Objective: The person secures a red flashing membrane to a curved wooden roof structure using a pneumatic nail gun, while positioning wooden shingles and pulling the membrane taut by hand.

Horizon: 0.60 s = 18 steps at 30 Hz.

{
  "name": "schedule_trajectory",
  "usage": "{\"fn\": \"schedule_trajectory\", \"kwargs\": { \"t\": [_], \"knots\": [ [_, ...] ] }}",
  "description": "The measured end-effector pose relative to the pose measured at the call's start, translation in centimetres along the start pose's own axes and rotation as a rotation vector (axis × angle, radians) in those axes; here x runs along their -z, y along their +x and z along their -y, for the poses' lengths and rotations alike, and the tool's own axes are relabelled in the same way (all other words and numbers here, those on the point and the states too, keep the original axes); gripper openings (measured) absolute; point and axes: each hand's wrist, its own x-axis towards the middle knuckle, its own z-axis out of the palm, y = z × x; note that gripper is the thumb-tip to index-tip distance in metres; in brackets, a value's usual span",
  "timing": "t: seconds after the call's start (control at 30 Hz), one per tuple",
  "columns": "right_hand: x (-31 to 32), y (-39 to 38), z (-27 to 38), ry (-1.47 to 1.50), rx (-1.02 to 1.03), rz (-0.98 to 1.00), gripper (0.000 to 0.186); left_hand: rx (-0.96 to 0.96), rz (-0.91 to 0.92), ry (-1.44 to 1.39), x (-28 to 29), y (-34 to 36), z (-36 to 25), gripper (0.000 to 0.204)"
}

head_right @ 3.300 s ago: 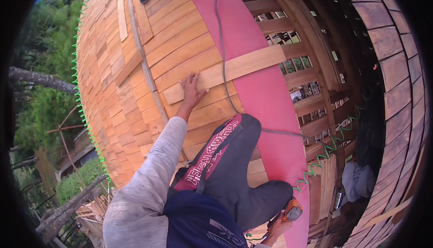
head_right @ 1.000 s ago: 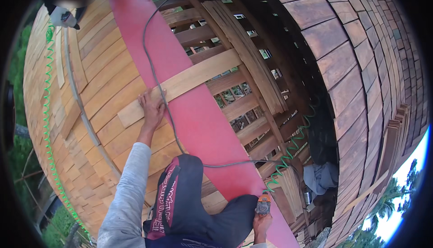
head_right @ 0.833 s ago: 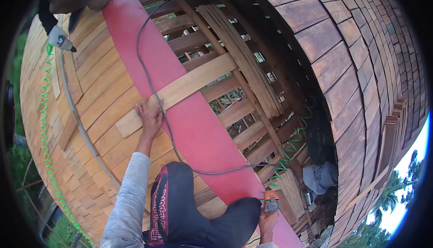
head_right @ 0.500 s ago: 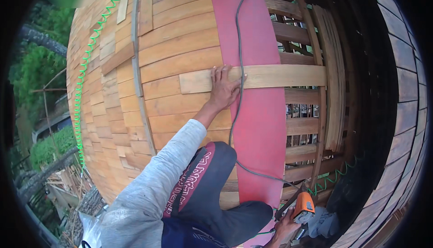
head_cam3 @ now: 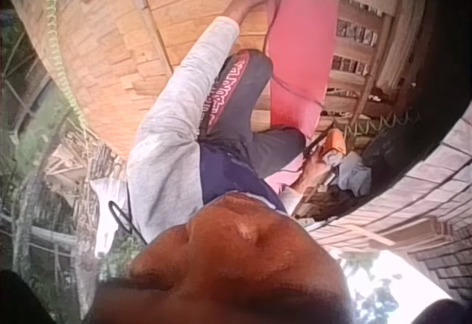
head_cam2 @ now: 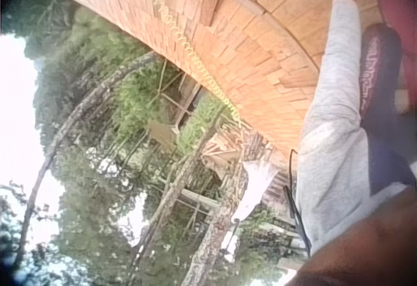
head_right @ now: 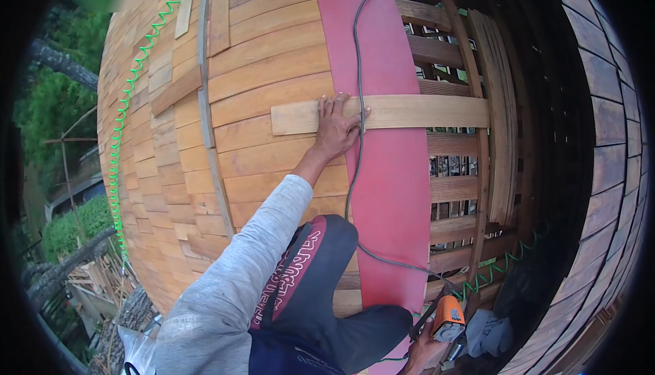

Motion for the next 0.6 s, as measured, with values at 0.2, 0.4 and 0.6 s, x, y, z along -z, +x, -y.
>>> {"fn": "schedule_trajectory", "kwargs": {
  "t": [0.2, 0.4, 0.6],
  "knots": [
    [-0.3, 1.5, -1.6, -0.022, 0.206, -0.101, 0.030, -0.010, -0.002, -0.012, -0.3, 1.3, 0.1, 0.049],
    [-0.9, 1.1, 2.7, 0.007, -0.017, 0.030, 0.043, -0.029, -0.022, 0.072, 0.1, 0.6, 0.7, 0.054],
    [-1.4, 9.4, -0.9, -0.020, 0.328, -0.058, 0.031, -0.069, -0.035, 0.202, 0.0, 1.3, -0.4, 0.061]
  ]
}}
